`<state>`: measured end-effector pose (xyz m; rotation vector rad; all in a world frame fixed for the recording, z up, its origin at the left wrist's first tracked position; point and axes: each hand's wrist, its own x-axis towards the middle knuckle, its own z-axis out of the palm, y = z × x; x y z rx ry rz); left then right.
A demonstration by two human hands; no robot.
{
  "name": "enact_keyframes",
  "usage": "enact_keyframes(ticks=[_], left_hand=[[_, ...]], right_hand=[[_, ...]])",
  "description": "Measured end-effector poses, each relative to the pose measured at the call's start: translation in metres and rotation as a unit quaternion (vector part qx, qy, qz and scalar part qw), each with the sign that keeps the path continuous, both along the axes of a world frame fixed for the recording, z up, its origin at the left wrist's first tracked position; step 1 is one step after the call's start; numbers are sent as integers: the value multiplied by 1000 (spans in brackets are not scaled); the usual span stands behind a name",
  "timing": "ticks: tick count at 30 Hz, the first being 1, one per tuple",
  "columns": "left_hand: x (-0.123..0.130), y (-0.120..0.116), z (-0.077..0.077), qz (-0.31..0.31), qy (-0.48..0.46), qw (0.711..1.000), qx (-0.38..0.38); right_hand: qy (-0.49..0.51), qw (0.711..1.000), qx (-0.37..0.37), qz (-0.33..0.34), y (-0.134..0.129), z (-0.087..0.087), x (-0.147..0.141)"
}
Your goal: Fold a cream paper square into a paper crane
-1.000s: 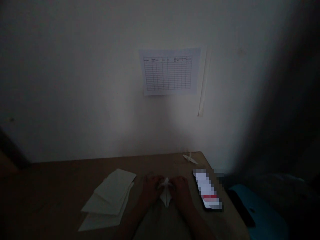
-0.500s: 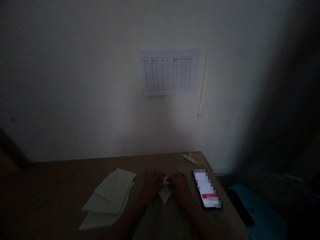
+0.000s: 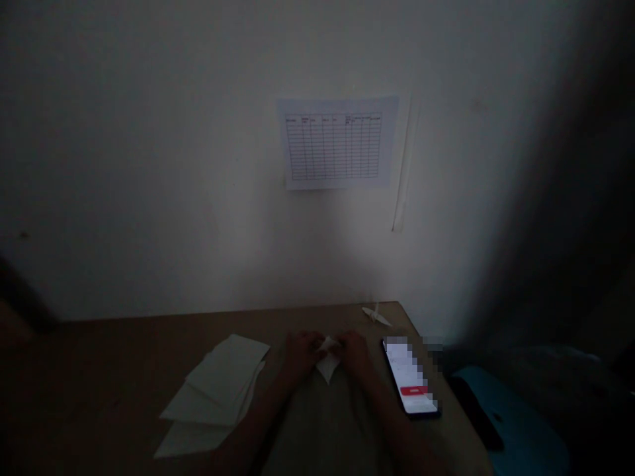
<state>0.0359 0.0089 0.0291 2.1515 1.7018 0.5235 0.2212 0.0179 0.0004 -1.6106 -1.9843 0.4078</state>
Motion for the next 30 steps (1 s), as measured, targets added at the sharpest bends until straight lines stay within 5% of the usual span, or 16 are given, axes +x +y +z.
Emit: enact_keyframes(ticks=[11, 30], left_hand=[[0, -2, -12, 39, -26, 999, 17], [2, 0, -19, 58, 30, 996, 59]], right_hand=[[-28, 997, 39, -60, -11, -19, -8], [-77, 992, 20, -95, -11, -13, -13]])
